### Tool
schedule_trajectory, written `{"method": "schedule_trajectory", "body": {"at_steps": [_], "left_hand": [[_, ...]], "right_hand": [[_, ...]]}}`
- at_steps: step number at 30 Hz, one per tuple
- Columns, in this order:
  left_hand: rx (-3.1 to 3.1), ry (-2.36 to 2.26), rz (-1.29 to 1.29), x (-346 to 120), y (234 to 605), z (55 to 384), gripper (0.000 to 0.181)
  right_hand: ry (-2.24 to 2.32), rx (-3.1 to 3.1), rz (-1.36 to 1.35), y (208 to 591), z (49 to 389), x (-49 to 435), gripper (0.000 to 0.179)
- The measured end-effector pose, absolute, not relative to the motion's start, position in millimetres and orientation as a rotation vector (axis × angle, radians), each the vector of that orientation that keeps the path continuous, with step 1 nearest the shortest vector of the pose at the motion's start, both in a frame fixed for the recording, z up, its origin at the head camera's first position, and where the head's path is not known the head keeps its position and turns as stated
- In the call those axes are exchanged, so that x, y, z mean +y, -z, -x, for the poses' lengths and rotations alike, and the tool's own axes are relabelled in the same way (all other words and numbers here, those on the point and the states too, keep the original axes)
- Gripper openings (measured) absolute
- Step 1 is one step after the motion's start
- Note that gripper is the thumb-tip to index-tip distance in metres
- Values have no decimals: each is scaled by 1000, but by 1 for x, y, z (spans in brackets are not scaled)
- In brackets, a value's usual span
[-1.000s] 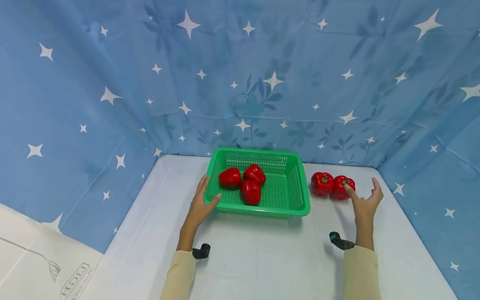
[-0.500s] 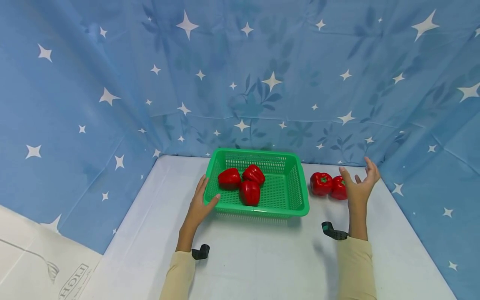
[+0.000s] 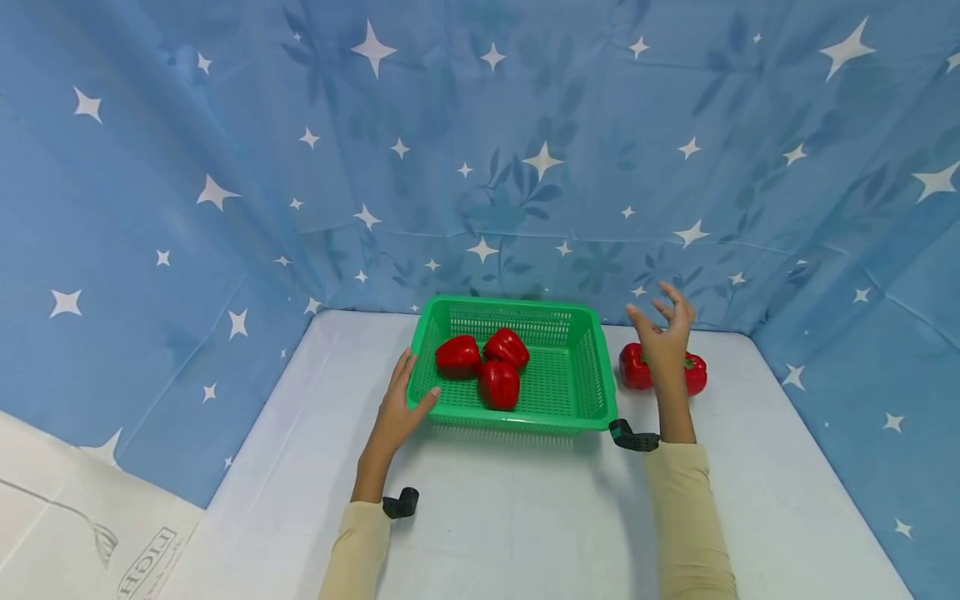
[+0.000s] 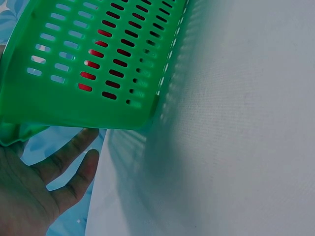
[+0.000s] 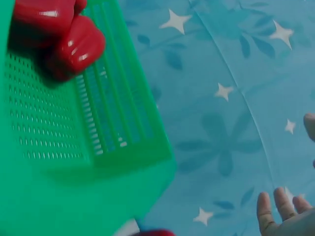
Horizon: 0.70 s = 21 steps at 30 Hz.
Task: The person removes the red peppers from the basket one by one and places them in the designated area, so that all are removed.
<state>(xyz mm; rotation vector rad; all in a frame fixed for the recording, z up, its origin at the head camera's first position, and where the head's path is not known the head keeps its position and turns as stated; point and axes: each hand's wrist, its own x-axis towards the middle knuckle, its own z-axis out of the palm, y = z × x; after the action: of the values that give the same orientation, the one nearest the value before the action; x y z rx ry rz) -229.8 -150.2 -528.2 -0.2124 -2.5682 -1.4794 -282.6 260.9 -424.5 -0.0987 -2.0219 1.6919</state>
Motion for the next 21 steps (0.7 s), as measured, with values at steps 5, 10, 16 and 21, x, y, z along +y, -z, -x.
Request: {"method": "schedule_trajectory", "body": {"at_steps": [5,10,16,21], "left_hand": [[-2562,1485,206,-150,528,230,80],[-2558,1495,209,-150,530,229,78],[-2557,1491,213,-149,531,228,79],[-2566,1476,216,-150,529,229,80]], "right_hand": [[-1729,-2139,-37,407,277,238,63],[-1716,-2271,-202,401,276,224,60],[-1739,-2429,-263,400,284,213,61],[-1748,-2585,-295,411,300,209,63]]}}
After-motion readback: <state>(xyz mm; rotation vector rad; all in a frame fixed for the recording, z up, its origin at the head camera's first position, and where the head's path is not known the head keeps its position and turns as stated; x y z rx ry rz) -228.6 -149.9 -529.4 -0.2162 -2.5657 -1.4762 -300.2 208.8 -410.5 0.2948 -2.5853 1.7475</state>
